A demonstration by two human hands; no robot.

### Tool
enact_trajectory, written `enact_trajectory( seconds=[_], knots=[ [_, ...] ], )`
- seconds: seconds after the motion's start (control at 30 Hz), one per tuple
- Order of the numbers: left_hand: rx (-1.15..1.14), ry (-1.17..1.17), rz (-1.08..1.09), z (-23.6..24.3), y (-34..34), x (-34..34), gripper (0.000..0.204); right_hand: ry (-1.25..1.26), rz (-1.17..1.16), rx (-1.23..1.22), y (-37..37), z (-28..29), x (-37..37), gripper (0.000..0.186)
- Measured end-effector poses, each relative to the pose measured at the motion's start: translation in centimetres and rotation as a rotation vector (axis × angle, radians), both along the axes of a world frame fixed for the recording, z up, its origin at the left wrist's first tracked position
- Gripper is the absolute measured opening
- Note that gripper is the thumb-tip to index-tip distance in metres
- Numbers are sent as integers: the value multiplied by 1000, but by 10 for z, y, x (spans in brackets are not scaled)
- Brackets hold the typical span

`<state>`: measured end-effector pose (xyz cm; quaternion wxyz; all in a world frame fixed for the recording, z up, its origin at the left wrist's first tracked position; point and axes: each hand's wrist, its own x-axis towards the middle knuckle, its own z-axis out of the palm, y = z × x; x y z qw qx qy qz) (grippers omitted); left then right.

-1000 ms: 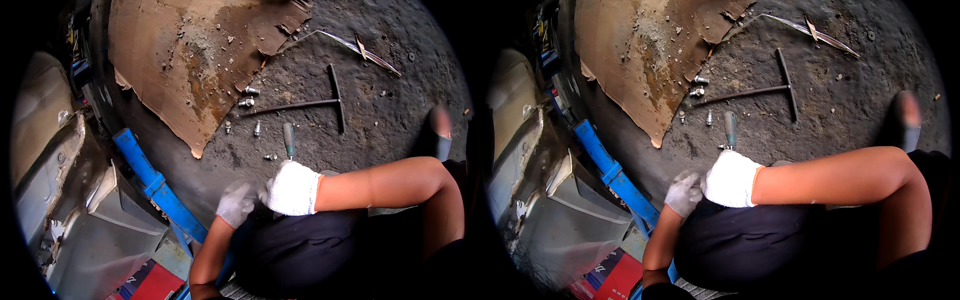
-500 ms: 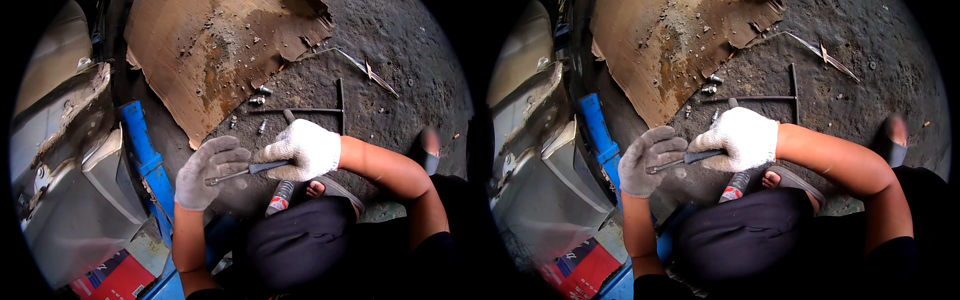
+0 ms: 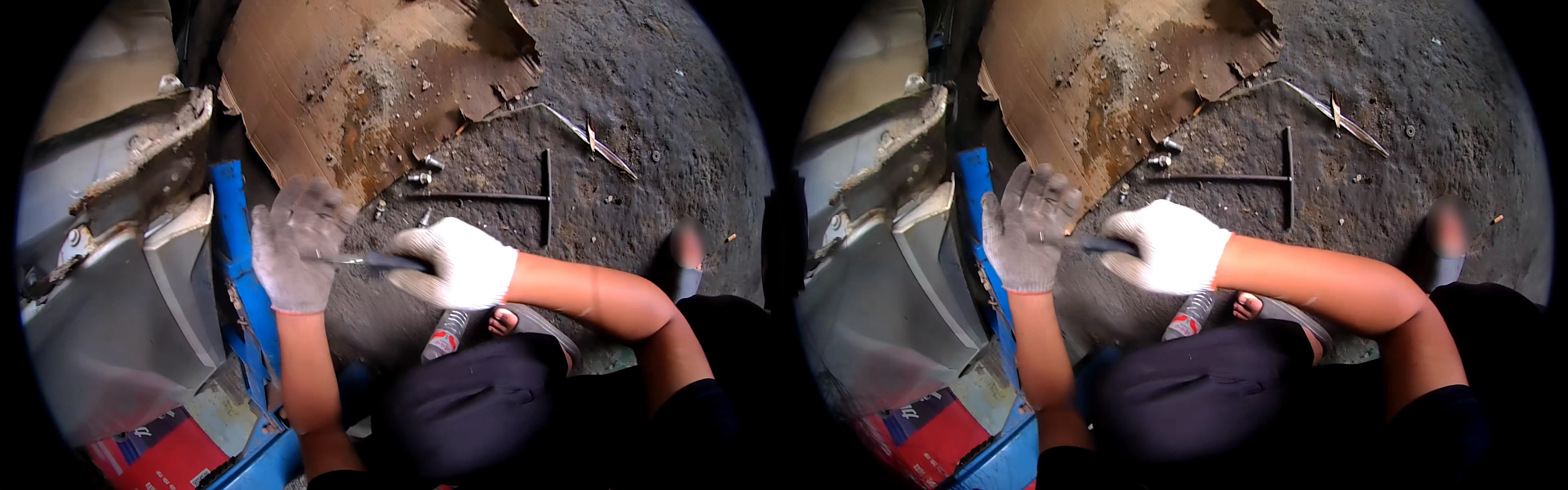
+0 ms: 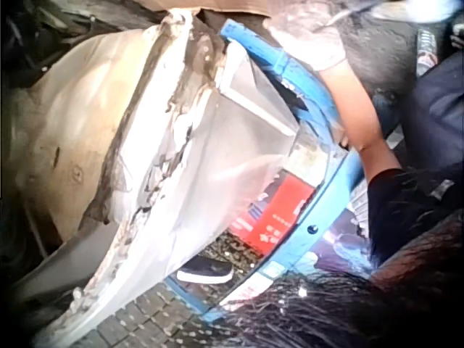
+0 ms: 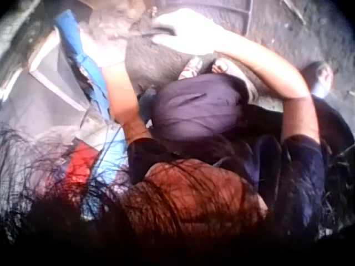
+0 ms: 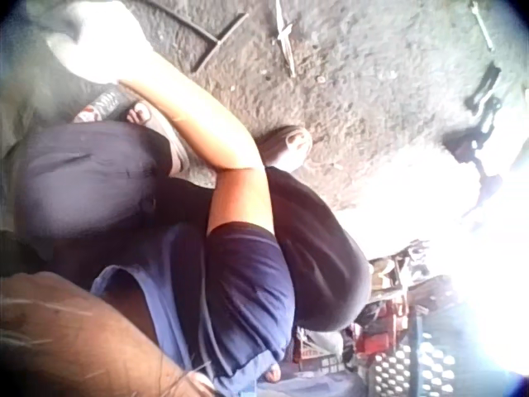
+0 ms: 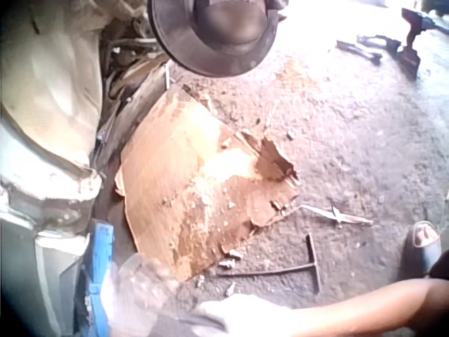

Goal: The person uses a screwdriver and a metal prying tool to repair a damaged white car panel, then applies a liquid from a plastic bottle to the area.

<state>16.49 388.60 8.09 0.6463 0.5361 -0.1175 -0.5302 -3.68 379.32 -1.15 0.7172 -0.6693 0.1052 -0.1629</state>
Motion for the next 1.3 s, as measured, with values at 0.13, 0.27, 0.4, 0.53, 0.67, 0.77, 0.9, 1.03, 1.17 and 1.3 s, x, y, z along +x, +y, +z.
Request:
enact_trajectory(
  seconds=[0.13,0.27,0.4,0.53,0.67,0.77,0.9,1.03,1.17,1.3],
  knots=[
    [145,-393,286,-25,12,49,59,64,-188,211,2,13,75,31],
    [64,-585,109,-20,-14,57,58,-4,-345,188,-7,25,136,32],
    [108,-607,74,-12,-28,96,52,-20,-391,248,-8,40,167,30],
    [89,-453,54,-10,-29,115,49,-25,-388,177,-12,40,181,31],
    [59,-549,70,-9,-32,112,51,-50,-418,140,-7,37,190,33],
    [72,-572,85,-11,-30,109,52,-74,-447,131,-5,33,190,34],
    [77,-482,132,-12,-34,110,47,-92,-452,158,-7,32,191,36],
    [153,-632,153,-17,-33,106,46,-108,-495,197,-5,32,188,38],
    [208,-698,196,-13,-37,105,46,-115,-508,238,-4,37,190,40],
    [100,-681,125,-12,-28,108,47,-171,-485,408,-1,39,195,35]
  ],
)
